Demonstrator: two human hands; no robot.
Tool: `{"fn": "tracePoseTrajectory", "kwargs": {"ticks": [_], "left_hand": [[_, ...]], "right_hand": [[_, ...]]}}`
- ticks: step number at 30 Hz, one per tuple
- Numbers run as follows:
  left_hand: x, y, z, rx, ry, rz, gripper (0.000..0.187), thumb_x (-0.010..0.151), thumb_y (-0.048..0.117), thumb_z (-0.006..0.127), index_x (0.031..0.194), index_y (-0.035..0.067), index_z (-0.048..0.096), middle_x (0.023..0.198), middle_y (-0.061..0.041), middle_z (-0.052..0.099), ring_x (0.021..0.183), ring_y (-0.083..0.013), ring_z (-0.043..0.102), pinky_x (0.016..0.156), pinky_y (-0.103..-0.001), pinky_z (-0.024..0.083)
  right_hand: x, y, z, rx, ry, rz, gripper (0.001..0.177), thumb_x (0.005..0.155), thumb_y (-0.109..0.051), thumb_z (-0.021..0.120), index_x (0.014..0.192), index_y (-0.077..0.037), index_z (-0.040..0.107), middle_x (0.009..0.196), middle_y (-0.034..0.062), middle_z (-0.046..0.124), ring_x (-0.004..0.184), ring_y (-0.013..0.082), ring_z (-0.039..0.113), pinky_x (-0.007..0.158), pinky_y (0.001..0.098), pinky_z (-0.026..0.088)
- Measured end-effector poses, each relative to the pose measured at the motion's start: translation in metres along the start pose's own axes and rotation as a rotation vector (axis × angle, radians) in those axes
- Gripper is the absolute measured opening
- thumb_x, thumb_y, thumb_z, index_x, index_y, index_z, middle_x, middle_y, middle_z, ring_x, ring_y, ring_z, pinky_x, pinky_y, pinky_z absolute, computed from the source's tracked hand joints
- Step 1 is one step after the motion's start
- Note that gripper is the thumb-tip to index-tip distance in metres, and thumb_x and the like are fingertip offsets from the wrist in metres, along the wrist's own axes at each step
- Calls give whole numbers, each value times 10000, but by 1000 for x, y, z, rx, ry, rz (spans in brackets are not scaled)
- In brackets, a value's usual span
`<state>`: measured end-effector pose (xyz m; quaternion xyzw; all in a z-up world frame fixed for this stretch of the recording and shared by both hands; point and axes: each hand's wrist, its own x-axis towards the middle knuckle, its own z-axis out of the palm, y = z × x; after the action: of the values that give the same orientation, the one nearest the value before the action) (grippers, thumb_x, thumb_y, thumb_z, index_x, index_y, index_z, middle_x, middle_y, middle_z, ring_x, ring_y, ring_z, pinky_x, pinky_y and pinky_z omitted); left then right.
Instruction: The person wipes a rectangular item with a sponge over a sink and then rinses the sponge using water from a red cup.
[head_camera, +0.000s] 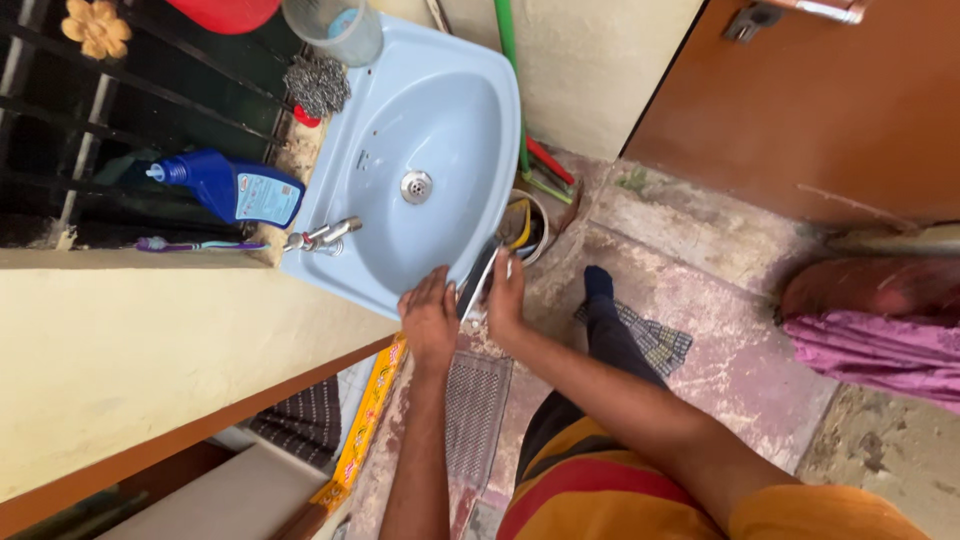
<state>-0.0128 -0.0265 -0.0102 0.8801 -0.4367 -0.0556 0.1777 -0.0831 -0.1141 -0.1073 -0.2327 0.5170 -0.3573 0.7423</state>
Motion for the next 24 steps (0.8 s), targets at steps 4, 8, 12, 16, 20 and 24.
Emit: {"fn": "tracePoseTrajectory", "kwargs": {"ticks": [4, 8, 12, 16, 20, 24], "left_hand": [[11, 13, 3, -118, 0, 75, 391, 1038, 212, 542, 1379, 42, 633, 1348, -173, 678, 1236, -327, 639, 1082, -457, 414], [30, 30, 8, -270, -26, 48, 400, 1053, 216, 529, 1399, 33, 615, 1375, -200, 657, 1256, -377, 636, 1108, -467, 445], [44, 45, 14, -372, -11, 85, 420, 1050, 199, 527, 1415, 2, 591, 1402, -233, 630, 1307, -411, 597, 1124, -477, 438], [48, 51, 12, -389, 3, 105, 424, 1060, 192, 516, 1428, -11, 568, 1429, -249, 608, 1317, -419, 590, 1129, -470, 440], [43, 55, 8, -361, 12, 89, 440, 1044, 194, 540, 1435, -7, 570, 1425, -244, 610, 1304, -418, 597, 1118, -469, 447], [46, 66, 17, -217, 73, 19, 465, 982, 223, 617, 1393, 6, 607, 1382, -228, 646, 1259, -405, 626, 1079, -480, 449]], "right_hand": [[62, -43, 3, -123, 54, -142, 534, 1067, -511, 505, 1134, 7, 616, 938, 76, 677, 810, 159, 649, 726, 332, 554], [102, -74, 14, -51, 71, -71, 447, 1016, -486, 513, 1124, -68, 632, 929, 45, 699, 790, 143, 667, 711, 309, 565], [50, -43, -1, -39, -15, -50, 439, 1023, -496, 496, 1114, -79, 601, 913, 39, 685, 771, 138, 673, 659, 300, 574], [11, -13, -16, -122, -97, 93, 471, 1091, -523, 513, 1186, -68, 588, 810, 85, 526, 653, 189, 485, 513, 330, 391], [94, -48, -9, -152, -73, -144, 490, 1040, -528, 519, 1130, -58, 628, 875, 30, 683, 737, 124, 647, 624, 298, 535], [194, -115, 9, -239, -238, -329, 497, 1070, -526, 562, 1099, -51, 701, 916, 5, 696, 781, 88, 630, 693, 288, 531]]}}
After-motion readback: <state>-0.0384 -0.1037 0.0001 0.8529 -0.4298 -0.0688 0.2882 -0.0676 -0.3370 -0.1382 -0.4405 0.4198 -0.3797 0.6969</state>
